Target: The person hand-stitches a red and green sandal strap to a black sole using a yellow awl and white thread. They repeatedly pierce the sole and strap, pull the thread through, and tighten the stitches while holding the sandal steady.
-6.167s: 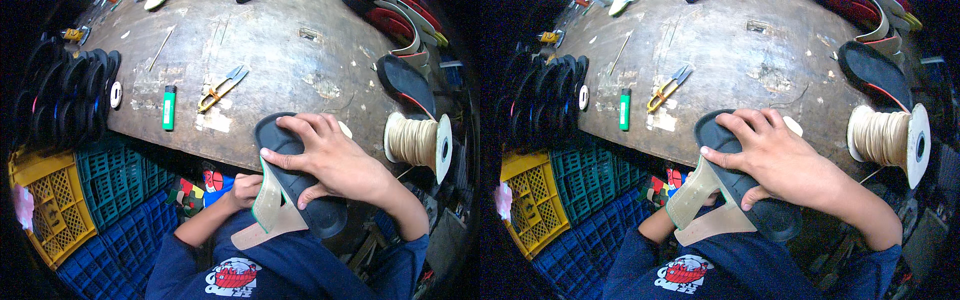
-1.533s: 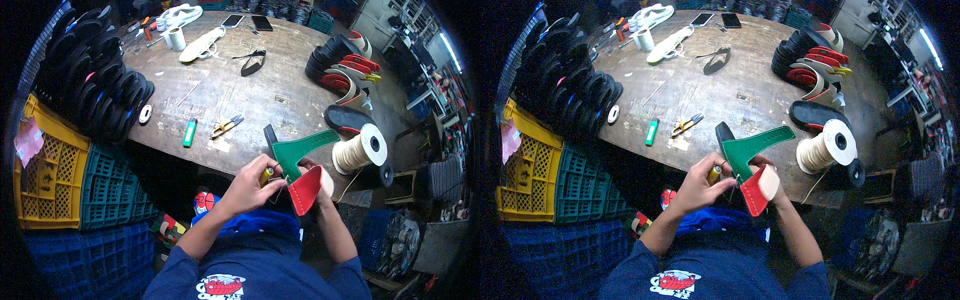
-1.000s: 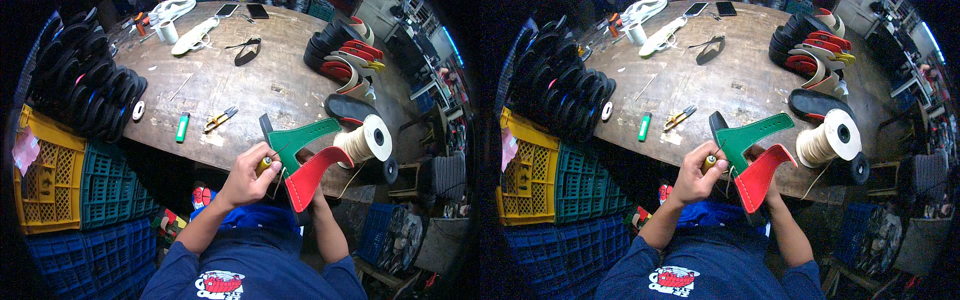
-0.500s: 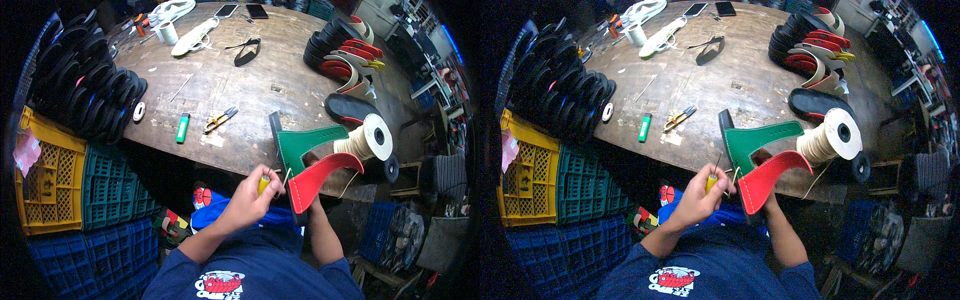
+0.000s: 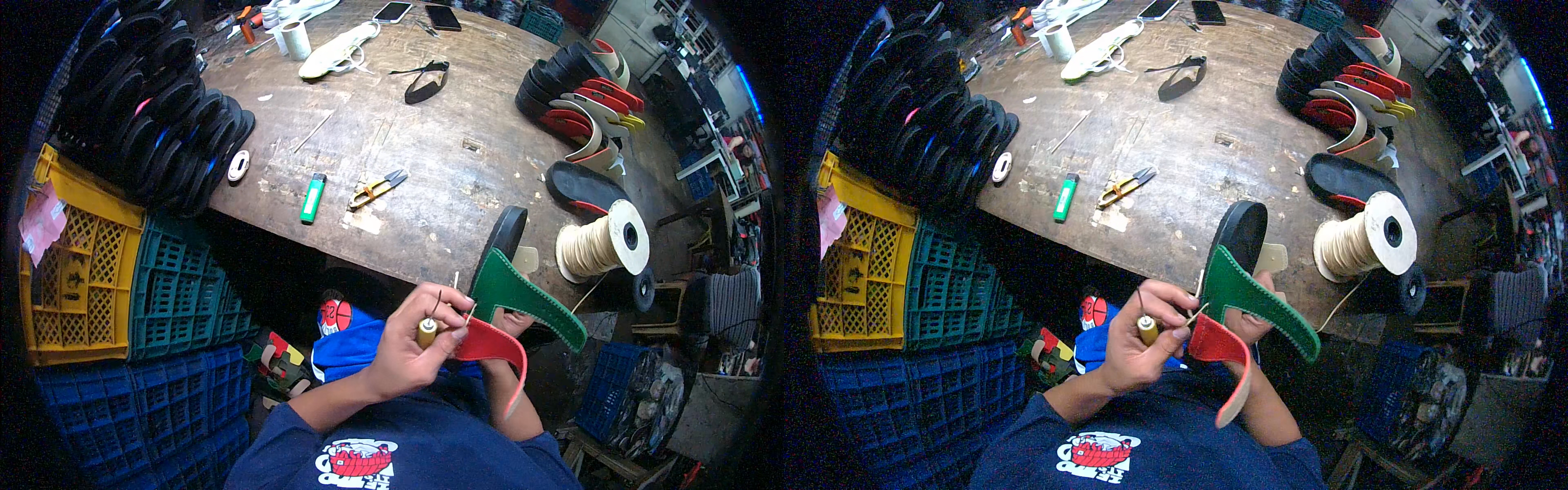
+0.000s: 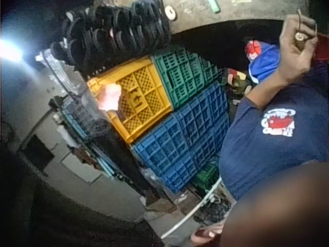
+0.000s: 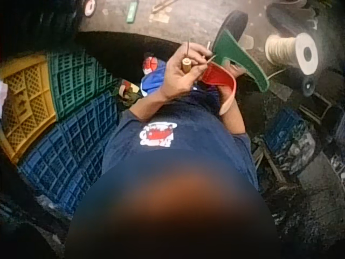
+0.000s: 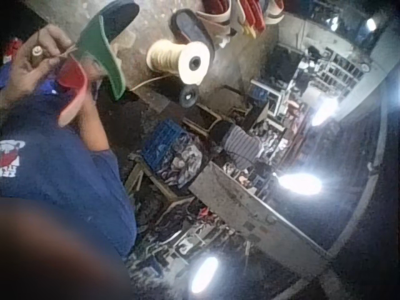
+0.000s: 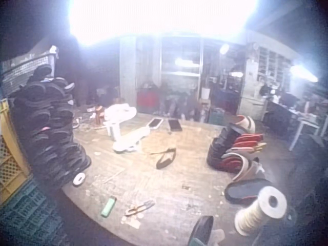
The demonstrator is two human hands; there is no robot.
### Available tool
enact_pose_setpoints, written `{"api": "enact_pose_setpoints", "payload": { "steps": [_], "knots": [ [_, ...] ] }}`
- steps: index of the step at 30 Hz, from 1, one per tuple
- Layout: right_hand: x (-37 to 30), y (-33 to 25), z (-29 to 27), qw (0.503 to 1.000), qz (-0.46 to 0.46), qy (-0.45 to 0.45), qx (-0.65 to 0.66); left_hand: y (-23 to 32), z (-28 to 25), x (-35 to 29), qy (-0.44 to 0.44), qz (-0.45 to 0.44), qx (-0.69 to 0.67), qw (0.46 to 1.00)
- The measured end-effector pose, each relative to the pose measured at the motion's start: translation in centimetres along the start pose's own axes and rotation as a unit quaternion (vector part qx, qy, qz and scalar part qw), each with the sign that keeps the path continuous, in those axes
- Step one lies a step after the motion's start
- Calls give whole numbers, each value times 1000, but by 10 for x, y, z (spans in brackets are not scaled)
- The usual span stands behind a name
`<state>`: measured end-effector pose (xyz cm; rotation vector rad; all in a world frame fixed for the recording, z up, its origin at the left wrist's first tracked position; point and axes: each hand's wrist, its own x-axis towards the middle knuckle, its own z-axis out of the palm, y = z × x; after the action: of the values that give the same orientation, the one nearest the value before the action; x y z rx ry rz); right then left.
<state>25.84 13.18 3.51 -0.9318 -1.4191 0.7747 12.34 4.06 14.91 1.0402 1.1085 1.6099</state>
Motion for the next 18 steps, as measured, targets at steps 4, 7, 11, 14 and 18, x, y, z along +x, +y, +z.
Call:
{"api": "enact_pose_setpoints", "payload": {
  "steps": [4,7,11,14,18],
  "knots": [
    [1,-2,3,1000,-1,16,-5,-7,10,4,27,50,16,998],
    [-2,1,3,1000,7,6,-2,-8,14,3,73,22,65,995],
    [-3,7,5,999,36,-7,14,-8,16,3,98,-50,56,992],
    [-1,6,-1,999,32,-10,11,-11,17,6,104,-48,58,992],
    [3,1,-10,986,-95,-79,-115,-13,17,9,95,-48,66,992]
  ]
}}
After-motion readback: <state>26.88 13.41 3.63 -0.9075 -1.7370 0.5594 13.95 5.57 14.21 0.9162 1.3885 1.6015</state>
